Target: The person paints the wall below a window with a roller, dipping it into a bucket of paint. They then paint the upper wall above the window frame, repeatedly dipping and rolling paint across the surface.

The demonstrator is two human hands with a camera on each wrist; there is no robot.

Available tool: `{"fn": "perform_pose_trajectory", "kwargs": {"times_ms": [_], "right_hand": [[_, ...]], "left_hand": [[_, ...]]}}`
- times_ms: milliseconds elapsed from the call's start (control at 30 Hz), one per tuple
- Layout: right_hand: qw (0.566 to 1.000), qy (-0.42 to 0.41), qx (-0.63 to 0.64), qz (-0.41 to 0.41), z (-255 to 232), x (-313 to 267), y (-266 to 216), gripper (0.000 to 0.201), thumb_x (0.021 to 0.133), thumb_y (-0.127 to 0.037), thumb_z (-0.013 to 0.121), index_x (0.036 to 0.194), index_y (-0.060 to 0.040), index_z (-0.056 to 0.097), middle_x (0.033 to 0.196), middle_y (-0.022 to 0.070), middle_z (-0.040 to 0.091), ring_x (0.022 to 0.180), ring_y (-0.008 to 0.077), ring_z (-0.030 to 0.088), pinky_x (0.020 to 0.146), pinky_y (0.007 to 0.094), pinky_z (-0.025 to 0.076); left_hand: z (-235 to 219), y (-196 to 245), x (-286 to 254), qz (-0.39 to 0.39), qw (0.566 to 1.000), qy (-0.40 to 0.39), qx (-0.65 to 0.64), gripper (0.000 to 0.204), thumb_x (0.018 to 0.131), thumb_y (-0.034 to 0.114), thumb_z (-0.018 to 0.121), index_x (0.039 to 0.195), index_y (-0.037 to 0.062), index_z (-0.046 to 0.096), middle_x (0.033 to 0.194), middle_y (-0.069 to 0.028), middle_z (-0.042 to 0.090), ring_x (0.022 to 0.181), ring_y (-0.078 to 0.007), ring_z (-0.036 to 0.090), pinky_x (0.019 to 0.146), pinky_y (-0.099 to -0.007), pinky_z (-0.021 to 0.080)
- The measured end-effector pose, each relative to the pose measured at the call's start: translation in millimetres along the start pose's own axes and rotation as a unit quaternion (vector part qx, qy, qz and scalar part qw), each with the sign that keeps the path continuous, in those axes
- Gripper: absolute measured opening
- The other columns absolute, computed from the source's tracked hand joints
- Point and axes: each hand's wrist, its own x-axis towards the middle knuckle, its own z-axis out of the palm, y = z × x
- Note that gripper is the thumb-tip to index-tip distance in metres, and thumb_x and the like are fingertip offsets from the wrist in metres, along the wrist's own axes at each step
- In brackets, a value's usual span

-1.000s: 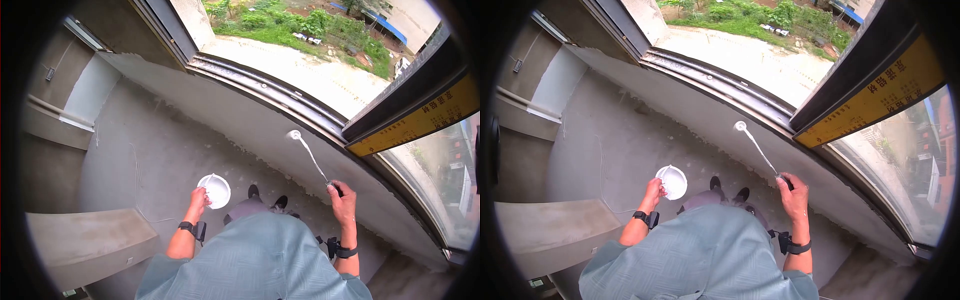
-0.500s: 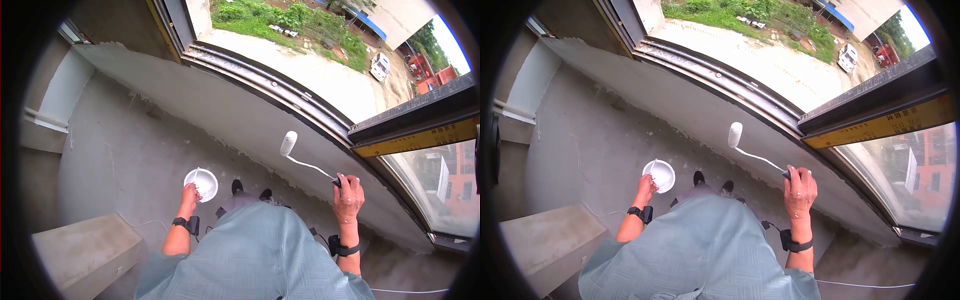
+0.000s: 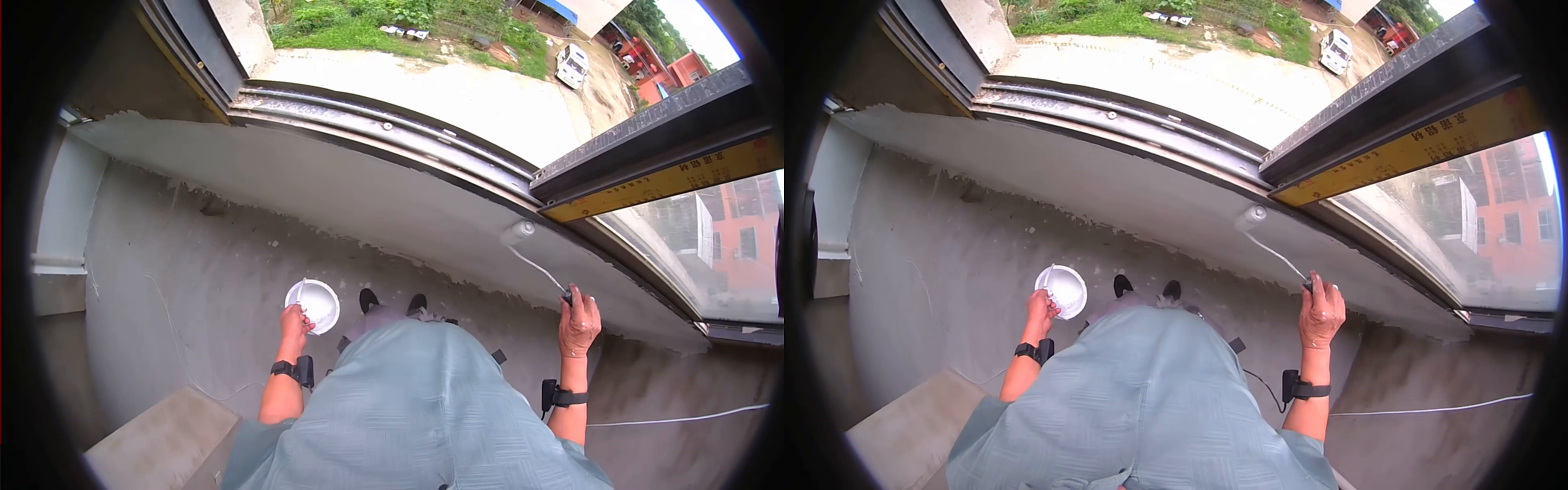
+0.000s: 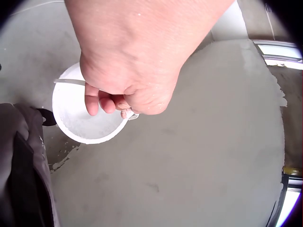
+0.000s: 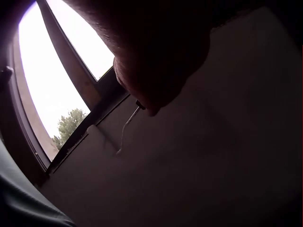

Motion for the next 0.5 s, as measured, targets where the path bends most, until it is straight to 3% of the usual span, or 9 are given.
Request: {"fn": "perform_pose_trajectory", "kwargs": {"times_ms": [133,333,500], "right_hand": [[1.0,-0.019,0.001,0.012,-2,-10,8,0.041,0.079,-0.014,0.082,0.118,-0.016,0.071,0.087,0.0065,0.062,0.077,0.0278,0.063,0.067,0.0404,0.052],[0.999,-0.02,0.043,-0.018,11,9,-28,0.039,0.079,-0.017,0.082,0.117,-0.0139,0.071,0.08,0.0064,0.061,0.072,0.0274,0.062,0.064,0.04,0.052],[0.995,-0.025,0.086,-0.039,22,31,-63,0.038,0.081,-0.018,0.082,0.117,-0.014,0.071,0.08,0.0066,0.061,0.072,0.0276,0.062,0.064,0.0401,0.052]], "left_hand": [[0,-4,5,0.0,1.0,-0.02,0.018,0.014,0.095,0.019,0.053,0.105,0.0092,0.059,0.071,0.0019,0.05,0.061,-0.0111,0.052,0.058,-0.0346,0.056],[0,-3,-3,-0.01,1.0,-0.006,-0.009,0.015,0.095,0.017,0.053,0.106,0.0086,0.059,0.071,0.0015,0.051,0.06,-0.0113,0.052,0.057,-0.0348,0.055],[-9,-8,-11,-0.012,0.999,0.023,-0.033,0.011,0.096,0.017,0.053,0.097,0.008,0.059,0.068,0.0011,0.049,0.059,-0.0113,0.051,0.055,-0.0352,0.054]]}}
